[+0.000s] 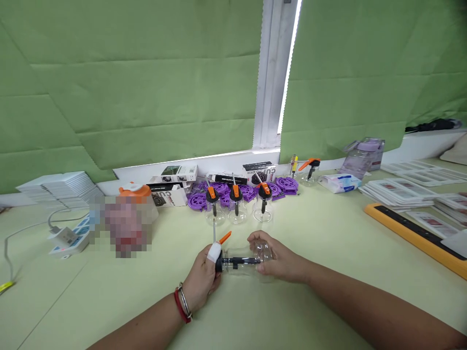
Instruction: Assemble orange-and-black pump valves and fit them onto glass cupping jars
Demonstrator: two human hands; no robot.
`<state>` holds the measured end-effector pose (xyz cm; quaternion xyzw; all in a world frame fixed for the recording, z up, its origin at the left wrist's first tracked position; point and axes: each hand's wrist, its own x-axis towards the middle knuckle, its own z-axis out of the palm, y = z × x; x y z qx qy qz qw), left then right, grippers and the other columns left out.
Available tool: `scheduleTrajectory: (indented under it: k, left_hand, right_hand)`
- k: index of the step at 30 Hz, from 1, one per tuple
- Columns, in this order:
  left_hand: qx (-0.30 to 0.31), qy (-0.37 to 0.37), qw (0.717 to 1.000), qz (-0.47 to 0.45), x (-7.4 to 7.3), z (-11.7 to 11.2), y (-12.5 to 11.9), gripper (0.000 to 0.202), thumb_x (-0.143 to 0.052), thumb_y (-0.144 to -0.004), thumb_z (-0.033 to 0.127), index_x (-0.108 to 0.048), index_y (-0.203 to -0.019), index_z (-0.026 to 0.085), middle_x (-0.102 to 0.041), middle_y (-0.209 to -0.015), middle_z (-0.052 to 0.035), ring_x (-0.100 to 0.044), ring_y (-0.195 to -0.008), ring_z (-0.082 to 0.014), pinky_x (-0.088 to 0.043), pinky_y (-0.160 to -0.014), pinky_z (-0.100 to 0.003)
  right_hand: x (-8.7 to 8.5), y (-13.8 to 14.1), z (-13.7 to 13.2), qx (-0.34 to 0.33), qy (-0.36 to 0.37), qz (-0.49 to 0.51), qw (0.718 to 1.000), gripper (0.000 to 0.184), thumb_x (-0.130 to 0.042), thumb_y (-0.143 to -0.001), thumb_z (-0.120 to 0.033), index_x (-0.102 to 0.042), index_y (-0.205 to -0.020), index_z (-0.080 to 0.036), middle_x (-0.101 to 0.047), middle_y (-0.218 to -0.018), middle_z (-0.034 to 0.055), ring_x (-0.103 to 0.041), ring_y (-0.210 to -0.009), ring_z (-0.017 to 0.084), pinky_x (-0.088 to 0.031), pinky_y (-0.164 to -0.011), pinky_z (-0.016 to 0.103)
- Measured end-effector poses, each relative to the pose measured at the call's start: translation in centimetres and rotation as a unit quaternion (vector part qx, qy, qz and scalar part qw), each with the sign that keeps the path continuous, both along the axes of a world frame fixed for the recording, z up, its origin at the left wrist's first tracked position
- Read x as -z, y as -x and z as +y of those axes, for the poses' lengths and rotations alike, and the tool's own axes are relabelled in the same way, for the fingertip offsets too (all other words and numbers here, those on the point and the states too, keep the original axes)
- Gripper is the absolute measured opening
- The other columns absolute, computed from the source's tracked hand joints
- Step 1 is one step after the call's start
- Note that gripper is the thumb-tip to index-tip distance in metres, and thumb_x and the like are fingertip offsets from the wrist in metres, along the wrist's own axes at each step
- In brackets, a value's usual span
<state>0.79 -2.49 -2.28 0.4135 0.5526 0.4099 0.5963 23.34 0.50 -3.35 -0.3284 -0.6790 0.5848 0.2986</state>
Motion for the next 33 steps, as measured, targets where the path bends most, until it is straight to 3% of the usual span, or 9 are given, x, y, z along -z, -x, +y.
scheduleTrajectory:
  k: [3, 6, 10, 13, 15, 21, 27, 33]
  left_hand:
    - [0.005, -0.004, 1.0, -0.002, 0.1, 0.1, 0.1, 0.049, -0.045, -0.075, 0.068, -0.044, -0.086, 0.021, -0.032, -0.048, 0.011, -0.022, -0.033, -0.0047, -0.016, -0.032, -0.018]
    - [0.008, -0.005, 1.0, -0.002, 0.2, 0.1, 0.1, 0.048, -0.043, -0.076, 0.069, -0.043, -0.083, 0.021, -0.033, -0.047, 0.011, -0.021, -0.032, -0.0046, -0.015, -0.031, -0.018]
    - [0.006, -0.001, 1.0, -0.01, 0.1, 0.2, 0.3, 0.048, -0.041, -0.077, 0.069, -0.043, -0.08, 0.021, -0.036, -0.046, 0.0103, -0.02, -0.031, -0.0043, -0.014, -0.031, -0.018]
    - [0.006, 0.004, 1.0, -0.025, 0.1, 0.4, 0.5, 0.047, -0.043, -0.077, 0.068, -0.043, -0.077, 0.021, -0.038, -0.047, 0.0095, -0.023, -0.031, -0.004, -0.015, -0.031, -0.018]
    - [0.003, 0.009, 0.999, -0.034, 0.1, 0.5, 0.6, 0.047, -0.043, -0.077, 0.067, -0.043, -0.074, 0.02, -0.039, -0.048, 0.0092, -0.025, -0.031, -0.0037, -0.016, -0.032, -0.018]
    - [-0.011, -0.004, 0.999, -0.04, 0.1, 0.8, 0.7, 0.05, -0.041, -0.077, 0.069, -0.043, -0.071, 0.02, -0.038, -0.048, 0.0093, -0.024, -0.031, -0.0032, -0.015, -0.032, -0.019]
    - [-0.001, -0.018, 0.999, -0.026, -0.1, 0.8, 0.7, 0.051, -0.043, -0.076, 0.069, -0.045, -0.07, 0.019, -0.038, -0.047, 0.0092, -0.024, -0.031, -0.0029, -0.014, -0.031, -0.019]
    - [-0.008, -0.009, 1.0, -0.018, -0.1, 0.7, 0.6, 0.048, -0.043, -0.077, 0.068, -0.045, -0.076, 0.02, -0.037, -0.047, 0.0102, -0.022, -0.031, -0.0034, -0.014, -0.031, -0.018]
  right_hand:
    - [0.0, 0.0, 0.2, -0.008, 0.015, 0.017, 1.0, 0.068, -0.071, -0.07, -0.048, -0.035, -0.123, -0.024, -0.045, -0.106, 0.0056, -0.049, -0.092, 0.018, -0.044, -0.079, 0.035]
    - [0.1, -0.1, 0.3, -0.013, 0.001, 0.025, 1.0, 0.083, -0.069, -0.071, -0.052, -0.022, -0.135, -0.027, -0.041, -0.118, 0.0088, -0.046, -0.107, 0.021, -0.04, -0.091, 0.04]
    - [0.5, -0.5, 0.6, -0.037, -0.051, 0.027, 0.998, 0.115, -0.075, -0.062, -0.053, 0.004, -0.143, -0.031, -0.022, -0.14, 0.0138, -0.032, -0.126, 0.026, -0.03, -0.102, 0.049]
    - [0.9, -0.9, 1.1, -0.063, -0.091, 0.016, 0.994, 0.126, -0.079, -0.057, -0.047, 0.012, -0.142, -0.031, -0.013, -0.145, 0.016, -0.026, -0.131, 0.029, -0.026, -0.103, 0.054]
    - [0.9, -1.0, 1.2, -0.063, -0.11, 0.011, 0.992, 0.122, -0.079, -0.058, -0.041, 0.01, -0.142, -0.031, -0.012, -0.146, 0.0164, -0.025, -0.132, 0.029, -0.026, -0.103, 0.054]
    - [0.4, -0.8, 0.8, -0.045, -0.092, -0.007, 0.995, 0.082, -0.072, -0.069, -0.029, -0.022, -0.133, -0.028, -0.03, -0.137, 0.0133, -0.031, -0.131, 0.024, -0.03, -0.104, 0.048]
    - [0.4, -0.7, 1.0, 0.0, -0.087, 0.063, 0.994, 0.074, -0.079, -0.063, -0.035, -0.039, -0.124, -0.024, -0.027, -0.142, 0.0149, -0.034, -0.131, 0.025, -0.025, -0.108, 0.046]
    - [-0.1, -0.9, 0.8, 0.021, -0.15, 0.062, 0.986, 0.073, -0.081, -0.06, -0.03, -0.046, -0.124, -0.023, -0.029, -0.142, 0.0133, -0.03, -0.135, 0.025, -0.016, -0.113, 0.045]
